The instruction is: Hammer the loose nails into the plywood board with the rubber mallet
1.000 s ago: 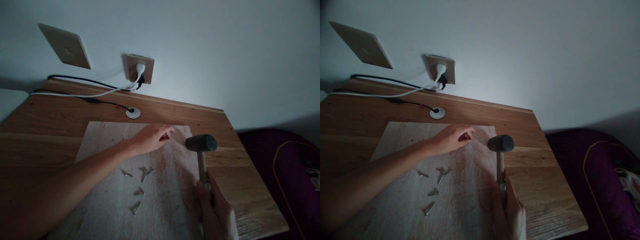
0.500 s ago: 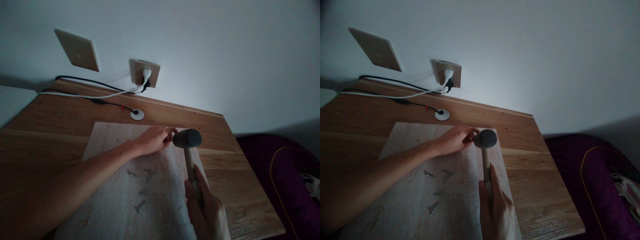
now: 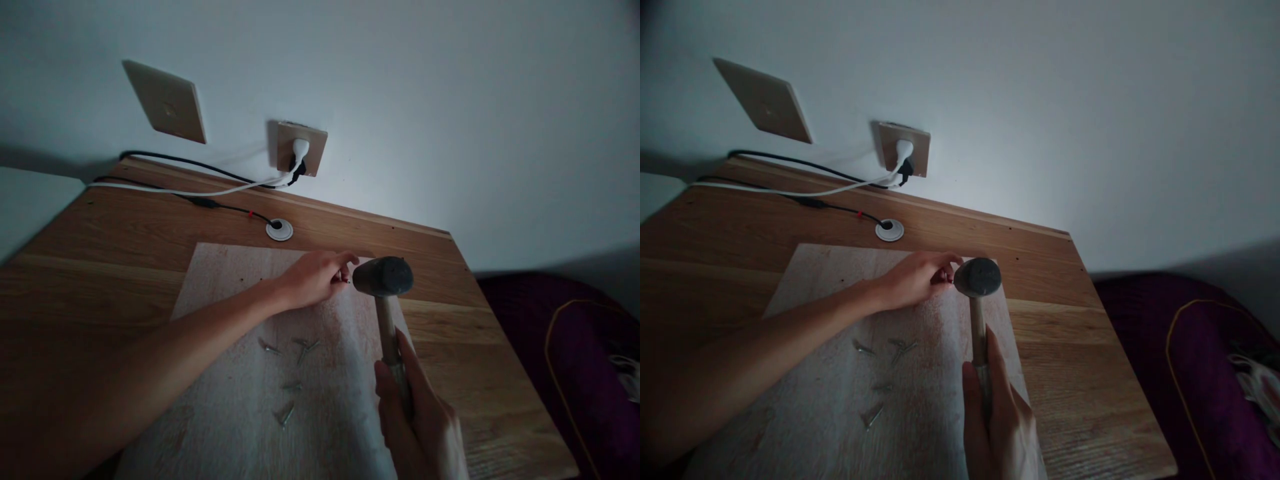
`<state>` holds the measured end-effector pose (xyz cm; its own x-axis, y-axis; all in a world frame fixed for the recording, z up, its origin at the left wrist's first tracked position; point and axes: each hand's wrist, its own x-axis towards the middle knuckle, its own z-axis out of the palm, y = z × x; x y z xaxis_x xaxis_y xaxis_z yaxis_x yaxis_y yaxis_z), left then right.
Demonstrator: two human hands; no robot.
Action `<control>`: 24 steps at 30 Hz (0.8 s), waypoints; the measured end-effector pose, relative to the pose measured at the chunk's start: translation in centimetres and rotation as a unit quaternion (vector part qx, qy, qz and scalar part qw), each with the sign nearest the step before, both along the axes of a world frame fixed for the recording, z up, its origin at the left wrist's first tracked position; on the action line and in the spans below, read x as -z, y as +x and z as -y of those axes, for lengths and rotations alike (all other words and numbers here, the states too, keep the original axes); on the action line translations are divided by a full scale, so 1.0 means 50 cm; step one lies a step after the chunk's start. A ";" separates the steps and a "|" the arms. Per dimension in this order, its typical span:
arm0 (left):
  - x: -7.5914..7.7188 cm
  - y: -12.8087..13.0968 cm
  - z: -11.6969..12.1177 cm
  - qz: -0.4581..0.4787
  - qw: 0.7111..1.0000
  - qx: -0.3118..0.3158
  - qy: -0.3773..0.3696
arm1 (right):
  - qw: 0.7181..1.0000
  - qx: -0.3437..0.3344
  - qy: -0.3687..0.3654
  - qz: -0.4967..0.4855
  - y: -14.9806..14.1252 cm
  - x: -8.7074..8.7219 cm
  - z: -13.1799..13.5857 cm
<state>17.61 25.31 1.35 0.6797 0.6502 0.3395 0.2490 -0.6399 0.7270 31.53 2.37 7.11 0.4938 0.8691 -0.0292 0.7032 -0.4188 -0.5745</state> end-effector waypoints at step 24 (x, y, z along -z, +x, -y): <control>-0.002 0.002 0.001 0.005 1.000 0.006 -0.009 | 1.000 0.015 0.008 0.009 -0.009 -0.003 -0.008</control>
<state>17.72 25.26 1.44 0.6836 0.6490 0.3339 0.2348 -0.6288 0.7413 31.10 2.76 7.26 0.5204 0.8539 -0.0073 0.7002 -0.4316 -0.5686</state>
